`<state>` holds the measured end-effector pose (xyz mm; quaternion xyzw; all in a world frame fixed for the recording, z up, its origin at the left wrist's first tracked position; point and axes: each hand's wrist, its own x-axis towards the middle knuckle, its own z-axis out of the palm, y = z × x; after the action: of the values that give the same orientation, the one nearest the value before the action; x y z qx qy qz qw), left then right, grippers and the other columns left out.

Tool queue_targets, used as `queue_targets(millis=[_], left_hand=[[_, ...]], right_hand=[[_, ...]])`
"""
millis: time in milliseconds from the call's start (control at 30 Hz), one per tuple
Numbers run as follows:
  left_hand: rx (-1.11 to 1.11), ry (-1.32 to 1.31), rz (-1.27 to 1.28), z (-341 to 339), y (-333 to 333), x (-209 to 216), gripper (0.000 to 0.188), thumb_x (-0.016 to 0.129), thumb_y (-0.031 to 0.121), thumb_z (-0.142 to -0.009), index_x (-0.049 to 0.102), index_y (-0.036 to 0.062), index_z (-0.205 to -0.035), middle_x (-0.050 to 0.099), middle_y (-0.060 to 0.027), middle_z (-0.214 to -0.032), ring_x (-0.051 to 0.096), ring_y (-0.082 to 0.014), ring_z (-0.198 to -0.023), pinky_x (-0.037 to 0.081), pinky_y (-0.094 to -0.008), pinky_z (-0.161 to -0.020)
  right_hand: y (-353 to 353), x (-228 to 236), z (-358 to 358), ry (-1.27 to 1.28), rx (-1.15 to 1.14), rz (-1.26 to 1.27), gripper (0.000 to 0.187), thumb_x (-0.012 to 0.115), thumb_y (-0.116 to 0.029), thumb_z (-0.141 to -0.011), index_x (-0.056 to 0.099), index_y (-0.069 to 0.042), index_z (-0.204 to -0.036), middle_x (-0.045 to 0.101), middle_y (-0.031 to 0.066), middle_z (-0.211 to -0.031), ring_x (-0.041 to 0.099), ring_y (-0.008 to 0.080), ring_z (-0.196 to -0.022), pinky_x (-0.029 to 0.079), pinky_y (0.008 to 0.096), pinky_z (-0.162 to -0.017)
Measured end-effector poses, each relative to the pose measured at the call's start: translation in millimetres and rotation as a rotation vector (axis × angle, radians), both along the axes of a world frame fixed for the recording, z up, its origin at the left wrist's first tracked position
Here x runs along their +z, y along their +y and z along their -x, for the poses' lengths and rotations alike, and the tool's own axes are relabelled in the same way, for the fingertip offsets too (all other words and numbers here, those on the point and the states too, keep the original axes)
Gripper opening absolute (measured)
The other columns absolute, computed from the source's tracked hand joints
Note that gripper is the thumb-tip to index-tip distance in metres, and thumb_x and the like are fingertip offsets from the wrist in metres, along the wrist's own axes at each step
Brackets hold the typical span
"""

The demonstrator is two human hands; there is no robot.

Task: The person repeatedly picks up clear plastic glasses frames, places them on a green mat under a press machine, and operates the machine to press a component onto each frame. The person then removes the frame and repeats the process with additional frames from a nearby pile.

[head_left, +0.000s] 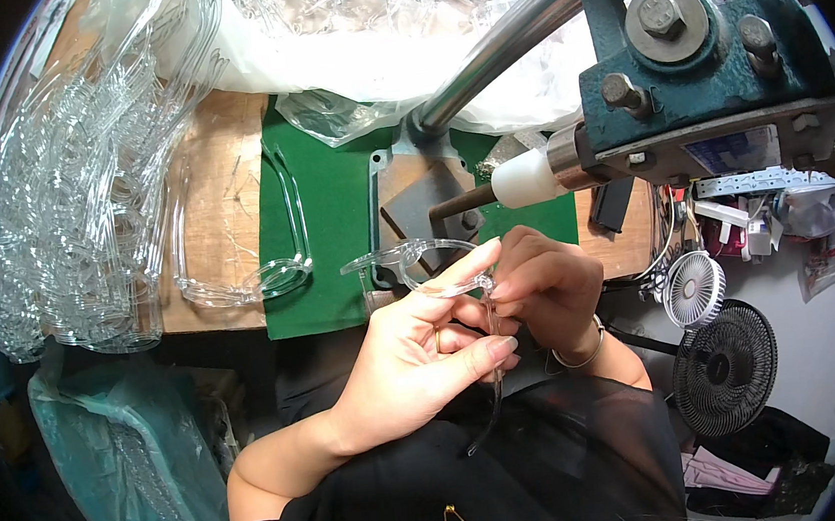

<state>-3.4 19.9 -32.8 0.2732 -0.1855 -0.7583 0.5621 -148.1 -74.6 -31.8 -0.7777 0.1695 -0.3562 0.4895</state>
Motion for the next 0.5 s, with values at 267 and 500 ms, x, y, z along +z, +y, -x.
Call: queue_targets(millis=[267, 500], left_hand=[[0.046, -0.031, 0.07, 4.4, -5.6, 0.9, 0.068, 0.06, -0.008, -0.073, 0.027, 0.0031, -0.131, 0.056, -0.0087, -0.079, 0.06, -0.0146, -0.072, 0.051, -0.0262, -0.069], [0.171, -0.052, 0.148, 10.4, -51.0, 22.4, 0.07, 0.06, -0.004, -0.074, 0.024, 0.008, -0.132, 0.059, -0.0123, -0.088, 0.061, -0.0164, -0.074, 0.051, -0.0242, -0.065]], right_hand=[[-0.3, 0.8, 3.2, -0.084, -0.047, -0.028, 0.009, 0.064, -0.005, -0.072, 0.059, 0.0, -0.078, 0.058, 0.0064, -0.071, 0.052, 0.0153, -0.067, 0.042, 0.0259, -0.061], [-54.9, 127.5, 56.5, -0.809, -0.563, 0.505, 0.036, 0.049, -0.03, -0.082, 0.046, 0.001, -0.101, 0.051, 0.0116, -0.096, 0.048, 0.0226, -0.089, 0.036, 0.0337, -0.083]])
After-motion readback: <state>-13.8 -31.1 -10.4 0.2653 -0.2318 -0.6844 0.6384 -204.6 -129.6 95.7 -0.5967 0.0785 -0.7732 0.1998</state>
